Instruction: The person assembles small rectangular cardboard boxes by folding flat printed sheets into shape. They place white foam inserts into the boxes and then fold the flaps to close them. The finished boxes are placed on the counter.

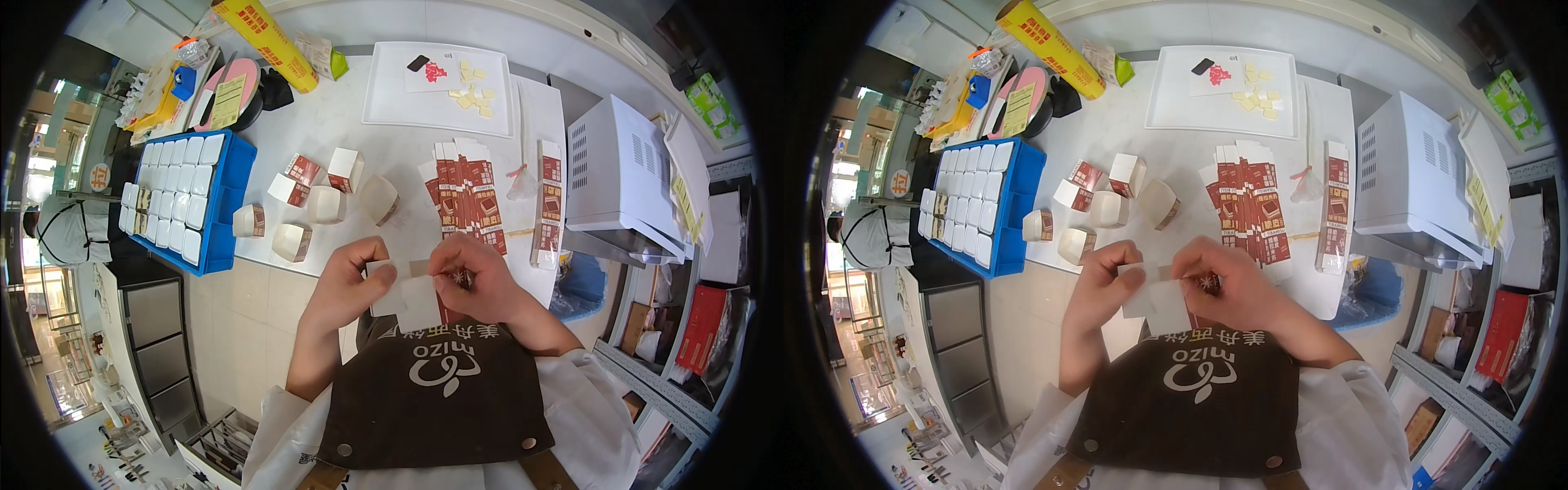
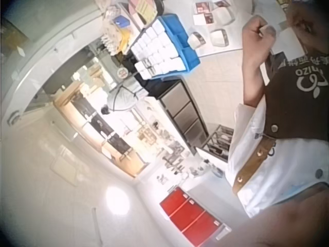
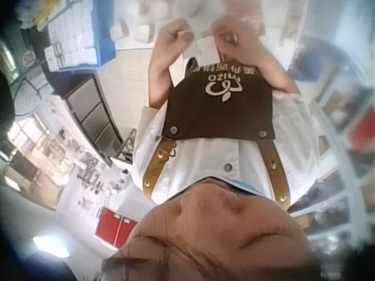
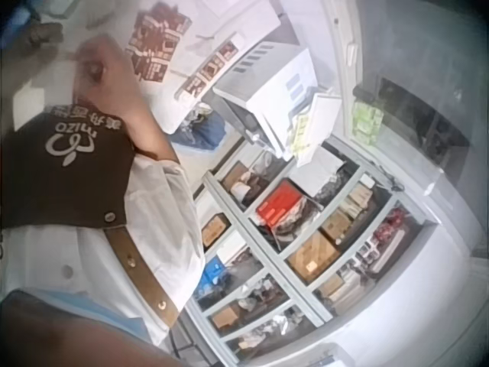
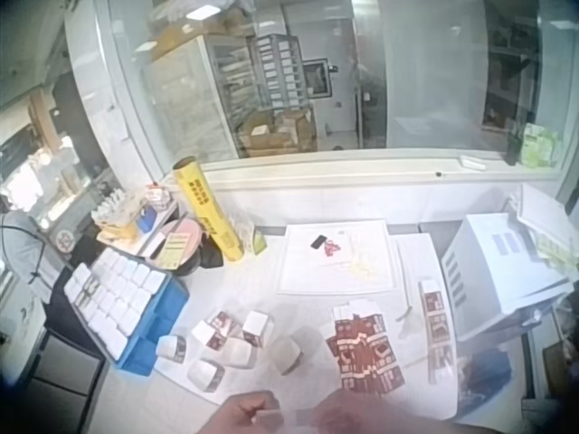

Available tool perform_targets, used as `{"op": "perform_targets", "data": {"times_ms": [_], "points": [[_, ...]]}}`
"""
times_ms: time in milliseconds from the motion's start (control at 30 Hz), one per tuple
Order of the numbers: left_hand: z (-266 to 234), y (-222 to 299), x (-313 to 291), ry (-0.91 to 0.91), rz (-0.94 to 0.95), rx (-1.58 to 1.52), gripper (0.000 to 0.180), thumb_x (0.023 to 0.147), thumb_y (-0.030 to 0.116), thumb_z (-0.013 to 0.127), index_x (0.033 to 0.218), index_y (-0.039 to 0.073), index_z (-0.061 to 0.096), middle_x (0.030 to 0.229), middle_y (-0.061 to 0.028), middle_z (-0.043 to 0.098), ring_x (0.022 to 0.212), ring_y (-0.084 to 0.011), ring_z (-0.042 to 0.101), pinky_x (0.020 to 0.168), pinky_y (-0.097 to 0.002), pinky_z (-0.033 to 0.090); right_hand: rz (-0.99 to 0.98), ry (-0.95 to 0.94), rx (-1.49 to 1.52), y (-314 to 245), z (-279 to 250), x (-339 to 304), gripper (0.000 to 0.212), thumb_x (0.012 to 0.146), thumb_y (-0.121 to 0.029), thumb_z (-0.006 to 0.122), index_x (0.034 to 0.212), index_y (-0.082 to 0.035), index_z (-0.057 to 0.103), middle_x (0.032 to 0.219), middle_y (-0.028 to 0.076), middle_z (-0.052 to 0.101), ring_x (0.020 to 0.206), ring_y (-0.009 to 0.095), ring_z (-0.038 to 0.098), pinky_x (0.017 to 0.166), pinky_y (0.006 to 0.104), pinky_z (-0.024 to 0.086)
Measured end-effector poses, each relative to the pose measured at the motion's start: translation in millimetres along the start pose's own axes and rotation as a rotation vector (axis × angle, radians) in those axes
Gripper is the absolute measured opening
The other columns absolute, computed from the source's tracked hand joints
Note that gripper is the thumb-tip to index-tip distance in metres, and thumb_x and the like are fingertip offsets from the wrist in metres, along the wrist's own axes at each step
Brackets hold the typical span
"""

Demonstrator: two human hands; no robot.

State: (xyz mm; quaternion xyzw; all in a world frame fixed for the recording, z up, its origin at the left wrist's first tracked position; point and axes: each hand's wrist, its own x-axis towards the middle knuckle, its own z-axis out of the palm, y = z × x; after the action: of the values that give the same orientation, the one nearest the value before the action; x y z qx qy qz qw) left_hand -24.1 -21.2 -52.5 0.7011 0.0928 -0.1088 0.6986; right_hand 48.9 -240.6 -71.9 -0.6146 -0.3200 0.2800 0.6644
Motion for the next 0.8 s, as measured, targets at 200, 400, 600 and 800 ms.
{"op": "perform_targets", "data": {"times_ms": [200,400,600,800], "points": [[-1.6,0.0,-1.3,-0.033,-0.061,-0.026,0.016,0.09,0.01,0.056,0.076,0.004,0.05,0.068,0.006,0.043,0.068,-0.0027,0.039,0.057,-0.0227,0.034,0.047,0.114,0.105,9.9,2.6,3.1,0.014,0.09,0.003,0.058,0.1,-0.005,0.054,0.079,-0.002,0.057,0.074,0.002,0.055,0.064,0.0201,0.041],[-3.9,-6.0,1.5,-0.157,-0.159,-0.018,0.017,0.092,0.015,0.053,0.083,0.001,0.057,0.069,0.0056,0.044,0.068,-0.0034,0.038,0.058,-0.0238,0.034,0.087,0.103,0.156,10.7,0.0,1.8,0.014,0.09,0.003,0.058,0.101,-0.005,0.054,0.079,-0.003,0.056,0.071,0.001,0.052,0.063,0.0192,0.039],[9.8,-2.7,5.7,-0.061,0.13,0.154,0.03,0.086,0.005,0.062,0.114,0.0,0.054,0.1,-0.0032,0.059,0.09,-0.0086,0.054,0.077,-0.0245,0.046,0.039,0.196,0.194,20.7,-9.8,4.3,0.016,0.09,0.005,0.055,0.102,-0.005,0.054,0.082,-0.003,0.056,0.071,0.001,0.051,0.062,0.0188,0.038],[18.0,14.3,3.3,-0.049,0.328,0.596,0.073,0.064,0.024,0.091,0.123,0.006,0.053,0.119,-0.0123,0.061,0.108,-0.0328,0.061,0.092,-0.0422,0.049,0.016,0.193,0.263,24.7,-16.2,6.2,0.016,0.093,0.005,0.054,0.104,-0.006,0.053,0.086,-0.003,0.054,0.073,0.001,0.05,0.065,0.0189,0.038]]}}
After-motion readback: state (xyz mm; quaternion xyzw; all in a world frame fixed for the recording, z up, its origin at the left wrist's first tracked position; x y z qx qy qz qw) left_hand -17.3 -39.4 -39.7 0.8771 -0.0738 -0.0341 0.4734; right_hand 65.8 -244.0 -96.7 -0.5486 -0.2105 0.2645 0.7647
